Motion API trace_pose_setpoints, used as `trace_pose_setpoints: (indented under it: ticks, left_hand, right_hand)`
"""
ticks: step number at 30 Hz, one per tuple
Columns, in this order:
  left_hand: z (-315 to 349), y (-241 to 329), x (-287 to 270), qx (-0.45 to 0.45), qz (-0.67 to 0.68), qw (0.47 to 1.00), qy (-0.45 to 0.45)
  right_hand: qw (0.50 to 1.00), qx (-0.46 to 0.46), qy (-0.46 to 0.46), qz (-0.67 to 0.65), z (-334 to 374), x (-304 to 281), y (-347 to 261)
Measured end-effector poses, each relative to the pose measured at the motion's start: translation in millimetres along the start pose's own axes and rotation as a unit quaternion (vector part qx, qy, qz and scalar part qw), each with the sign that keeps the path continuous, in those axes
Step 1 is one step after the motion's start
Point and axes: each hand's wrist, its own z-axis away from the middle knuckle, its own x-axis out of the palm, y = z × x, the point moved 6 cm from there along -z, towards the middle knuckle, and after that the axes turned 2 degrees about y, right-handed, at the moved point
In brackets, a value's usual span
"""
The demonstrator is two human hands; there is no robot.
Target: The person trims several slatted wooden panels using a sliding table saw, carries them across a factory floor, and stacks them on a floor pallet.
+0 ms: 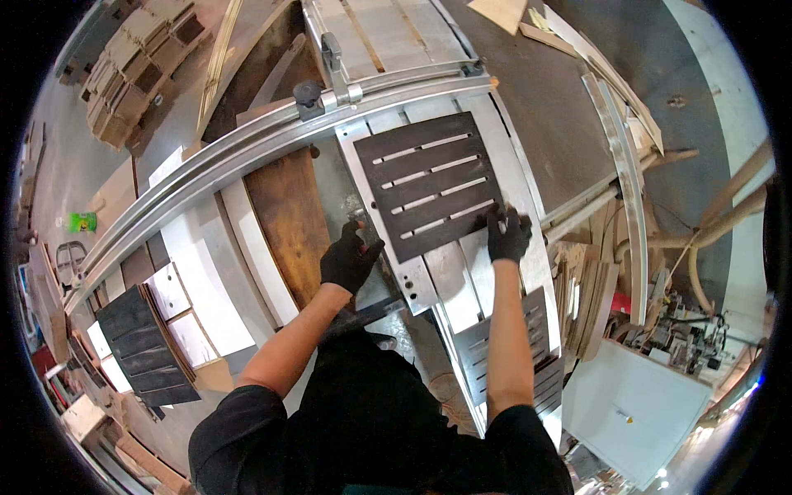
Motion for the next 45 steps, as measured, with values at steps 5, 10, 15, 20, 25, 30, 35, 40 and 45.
trace_pose_setpoints:
  ticks: [5,10,15,20,25,30,35,40,45]
  left_hand:
    - [-38.7,17.8,-2.5,0.059,-0.006,0.996,0.063]
    - [-70.4,18.5,8.3,0.115,0.009,0.989,0.087]
    - [-77.5,12.2,18.4,0.111,0.019,0.991,0.075]
    - [-79.6,12.6,17.2,0.121,0.022,0.988,0.096]
    - [-78.0,11.6,23.4,0.117,0.016,0.988,0.103]
    - [-73.2,12.3,27.5,0.088,0.031,0.993,0.071]
    - [-70.6,13.1,29.6,0.07,0.033,0.995,0.063]
    - [-66.7,18.1,29.8,0.085,0.032,0.993,0.081]
    - [-65.0,16.0,34.3,0.086,0.01,0.994,0.072]
  right_hand:
    - [0.918,0.25,-0.122,-0.281,70.3,42.6,0.4]
    - [0.857,0.303,-0.211,-0.36,57.2,38.2,-73.2]
    - [0.847,0.321,-0.185,-0.381,59.3,37.9,-89.5]
    - [0.863,0.307,-0.212,-0.34,51.6,34.3,-97.0]
    - [0.872,0.284,-0.216,-0.335,52.3,37.6,-92.9]
    - [0.863,0.282,-0.199,-0.368,54.0,36.4,-94.1]
    - [0.851,0.294,-0.203,-0.385,58.0,39.6,-87.8]
    - [0.834,0.317,-0.188,-0.41,62.1,44.2,-81.5]
    - [0.853,0.282,-0.218,-0.382,57.9,35.8,-88.7]
